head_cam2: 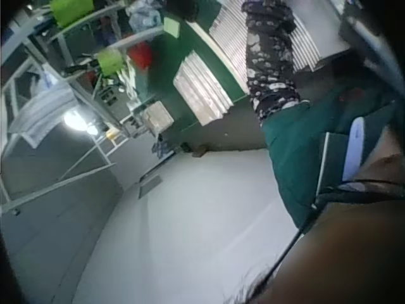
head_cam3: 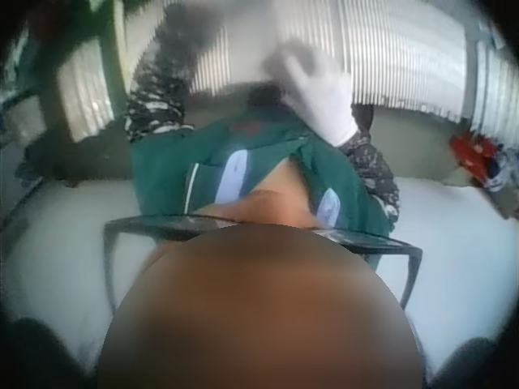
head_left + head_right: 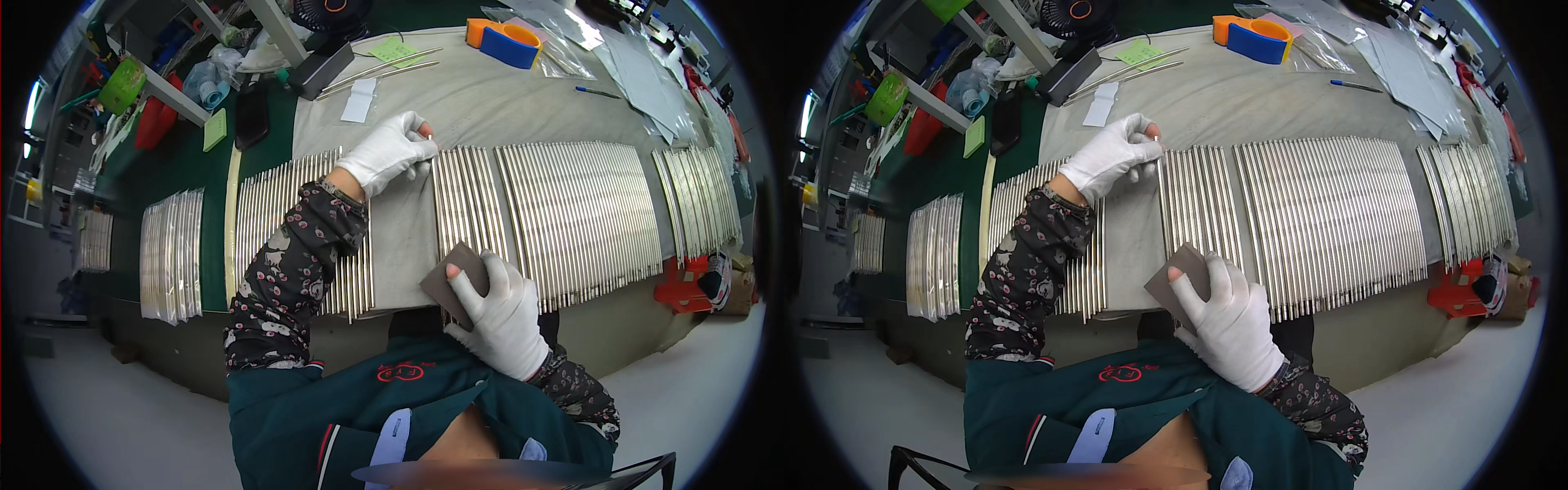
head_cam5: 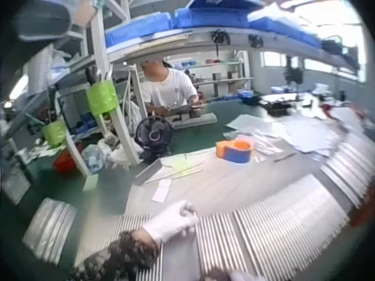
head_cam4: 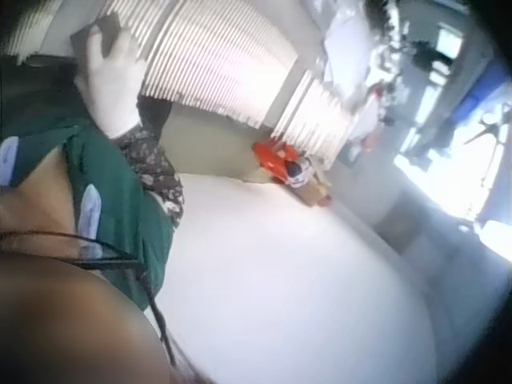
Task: Sand several thin metal rods using a sanding block on a workbench.
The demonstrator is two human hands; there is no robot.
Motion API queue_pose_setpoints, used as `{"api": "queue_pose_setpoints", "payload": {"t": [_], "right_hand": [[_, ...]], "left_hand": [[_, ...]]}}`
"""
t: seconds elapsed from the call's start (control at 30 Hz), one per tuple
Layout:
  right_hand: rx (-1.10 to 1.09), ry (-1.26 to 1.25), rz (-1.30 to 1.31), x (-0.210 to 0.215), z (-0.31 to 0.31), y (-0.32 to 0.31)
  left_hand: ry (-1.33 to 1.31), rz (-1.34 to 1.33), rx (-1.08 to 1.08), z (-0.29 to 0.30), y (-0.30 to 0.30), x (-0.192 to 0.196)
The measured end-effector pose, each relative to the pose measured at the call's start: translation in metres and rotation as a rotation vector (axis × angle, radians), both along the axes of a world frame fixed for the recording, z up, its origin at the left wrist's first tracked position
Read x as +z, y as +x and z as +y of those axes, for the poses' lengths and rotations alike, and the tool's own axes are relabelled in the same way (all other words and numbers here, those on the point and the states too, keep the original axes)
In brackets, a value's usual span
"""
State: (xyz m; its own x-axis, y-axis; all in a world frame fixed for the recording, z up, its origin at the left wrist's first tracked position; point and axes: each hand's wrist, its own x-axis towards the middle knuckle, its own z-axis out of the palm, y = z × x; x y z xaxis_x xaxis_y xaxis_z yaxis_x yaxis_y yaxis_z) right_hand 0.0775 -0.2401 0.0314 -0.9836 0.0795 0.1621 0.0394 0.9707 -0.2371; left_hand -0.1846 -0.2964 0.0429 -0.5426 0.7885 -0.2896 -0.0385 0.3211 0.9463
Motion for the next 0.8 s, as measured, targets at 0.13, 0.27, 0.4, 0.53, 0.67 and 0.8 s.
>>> {"api": "queue_pose_setpoints", "payload": {"t": [0.13,0.27,0.4,0.53,0.67,0.8], "right_hand": [[-0.023,-0.137,0.133,0.006,0.011,0.002],[-0.238,-0.243,0.344,0.011,0.024,-0.022],[-0.212,-0.209,0.393,0.020,0.011,-0.050],[-0.311,-0.017,0.320,0.002,0.030,-0.060],[-0.290,-0.070,0.317,0.023,0.014,-0.060],[-0.263,0.008,0.301,0.007,0.028,-0.062]], "left_hand": [[0.093,-0.056,0.036,-0.009,0.007,0.010],[0.102,0.031,0.032,-0.016,0.011,0.018],[0.143,0.077,0.050,-0.015,0.014,0.019],[0.173,0.102,0.083,-0.018,0.013,0.016],[0.156,0.103,0.088,-0.017,0.016,0.013],[0.174,0.102,0.077,-0.018,0.014,0.015]]}}
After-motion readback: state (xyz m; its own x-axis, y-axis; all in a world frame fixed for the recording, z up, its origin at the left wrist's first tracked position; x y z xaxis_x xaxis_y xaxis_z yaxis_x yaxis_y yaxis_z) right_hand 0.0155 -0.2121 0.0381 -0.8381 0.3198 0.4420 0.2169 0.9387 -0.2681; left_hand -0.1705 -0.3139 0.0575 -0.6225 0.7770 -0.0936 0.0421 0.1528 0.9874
